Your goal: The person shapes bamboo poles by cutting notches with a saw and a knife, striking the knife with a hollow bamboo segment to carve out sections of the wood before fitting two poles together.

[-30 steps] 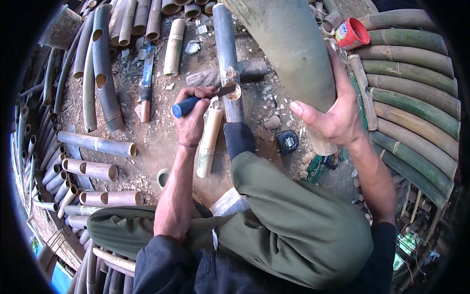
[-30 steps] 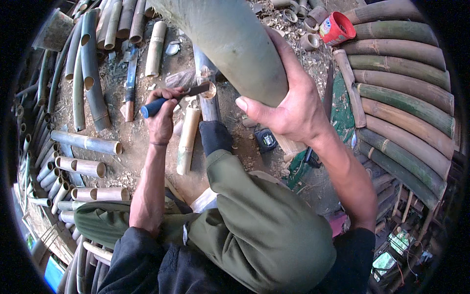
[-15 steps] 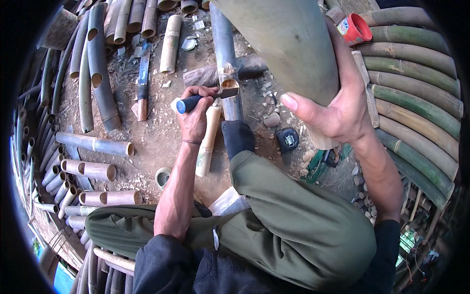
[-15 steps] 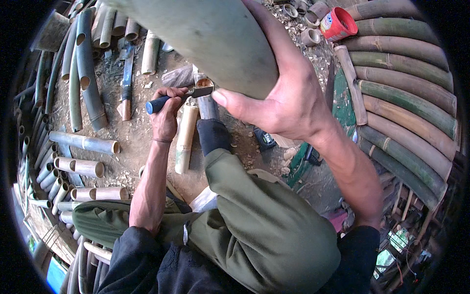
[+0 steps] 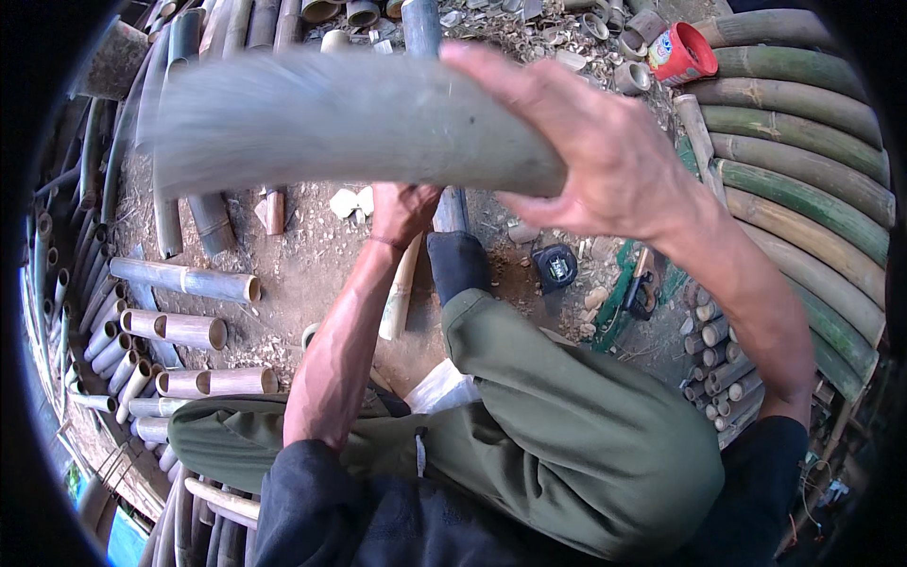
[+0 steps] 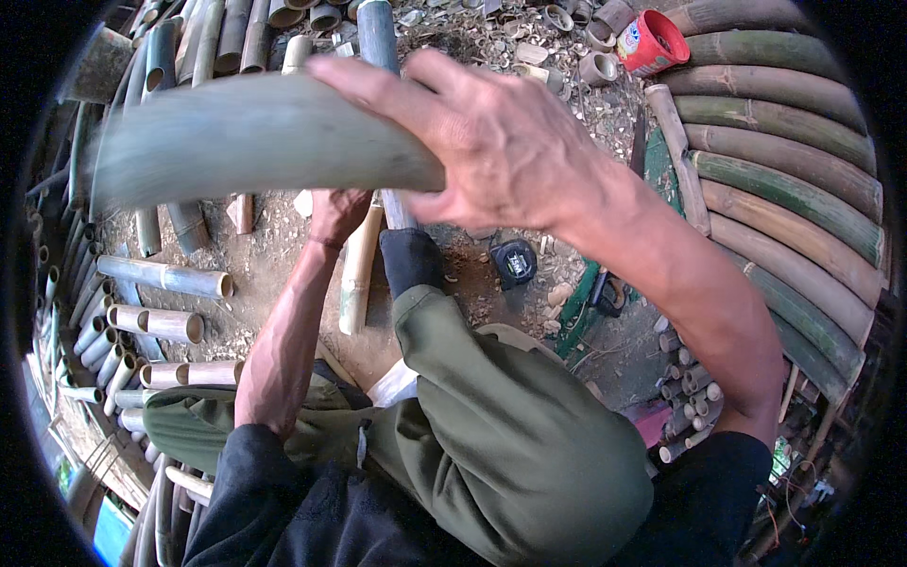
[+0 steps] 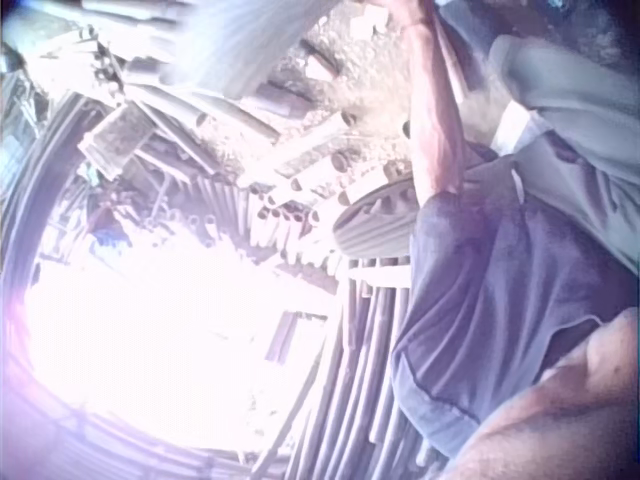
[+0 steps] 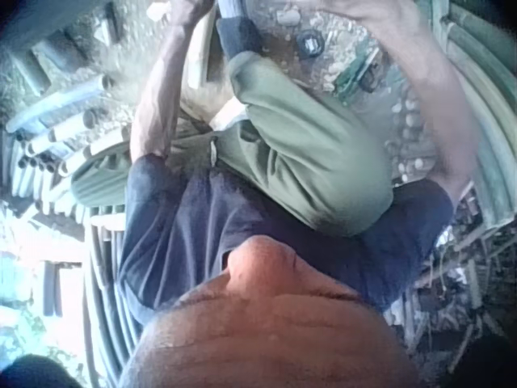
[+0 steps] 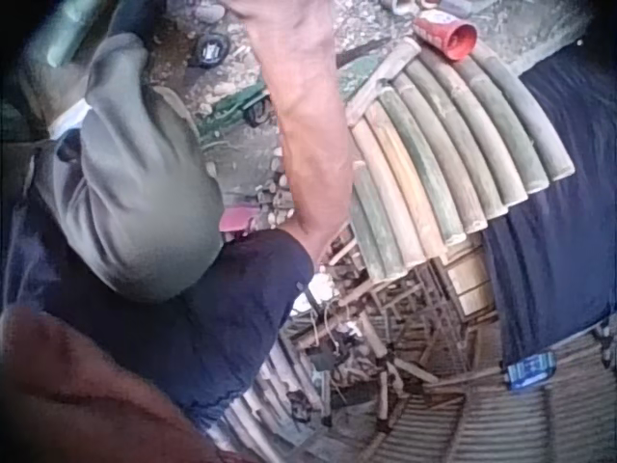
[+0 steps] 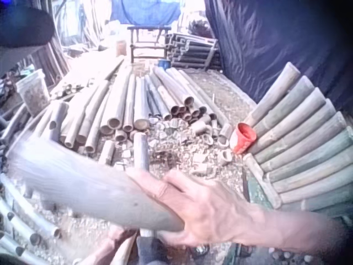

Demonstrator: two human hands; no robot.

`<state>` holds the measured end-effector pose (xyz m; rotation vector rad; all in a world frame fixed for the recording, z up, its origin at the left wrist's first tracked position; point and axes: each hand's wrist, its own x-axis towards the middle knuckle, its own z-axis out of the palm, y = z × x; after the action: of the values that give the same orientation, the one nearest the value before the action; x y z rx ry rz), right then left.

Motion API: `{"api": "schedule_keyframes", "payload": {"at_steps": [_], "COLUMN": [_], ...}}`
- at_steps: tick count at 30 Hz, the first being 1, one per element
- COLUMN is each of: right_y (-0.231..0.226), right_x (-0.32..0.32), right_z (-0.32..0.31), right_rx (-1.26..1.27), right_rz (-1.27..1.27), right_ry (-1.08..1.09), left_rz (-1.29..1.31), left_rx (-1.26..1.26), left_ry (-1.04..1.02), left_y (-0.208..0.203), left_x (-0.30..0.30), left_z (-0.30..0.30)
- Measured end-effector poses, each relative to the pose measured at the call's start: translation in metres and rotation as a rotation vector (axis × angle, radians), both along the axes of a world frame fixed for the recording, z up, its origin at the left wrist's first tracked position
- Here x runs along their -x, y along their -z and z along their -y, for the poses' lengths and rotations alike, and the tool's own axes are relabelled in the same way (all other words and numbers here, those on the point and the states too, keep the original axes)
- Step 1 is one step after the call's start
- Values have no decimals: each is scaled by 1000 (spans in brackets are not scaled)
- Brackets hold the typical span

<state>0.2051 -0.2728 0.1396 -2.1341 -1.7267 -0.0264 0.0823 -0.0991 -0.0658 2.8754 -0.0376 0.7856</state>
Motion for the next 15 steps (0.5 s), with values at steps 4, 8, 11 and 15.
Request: {"api": "schedule_keyframes", "payload": {"at_steps": [4,8,11,15], "right_y": [7,26,33,45], "right_x": [-13,13,12,33], "right_z": [16,46,54,63], "right_rx": [154,-161,204,-299], "right_rz": [-13,-402,-500,-579], "right_ry": [120,152,280,241], "left_rz": [-184,-292,-283,-967], "left_rx": [954,636,414,909], "left_ry": [87,235,465,784], "left_y": [-41,-37,-42,-58], "left_x": [-26,-38,-48,-79], "left_z": [14,13,12,1]}}
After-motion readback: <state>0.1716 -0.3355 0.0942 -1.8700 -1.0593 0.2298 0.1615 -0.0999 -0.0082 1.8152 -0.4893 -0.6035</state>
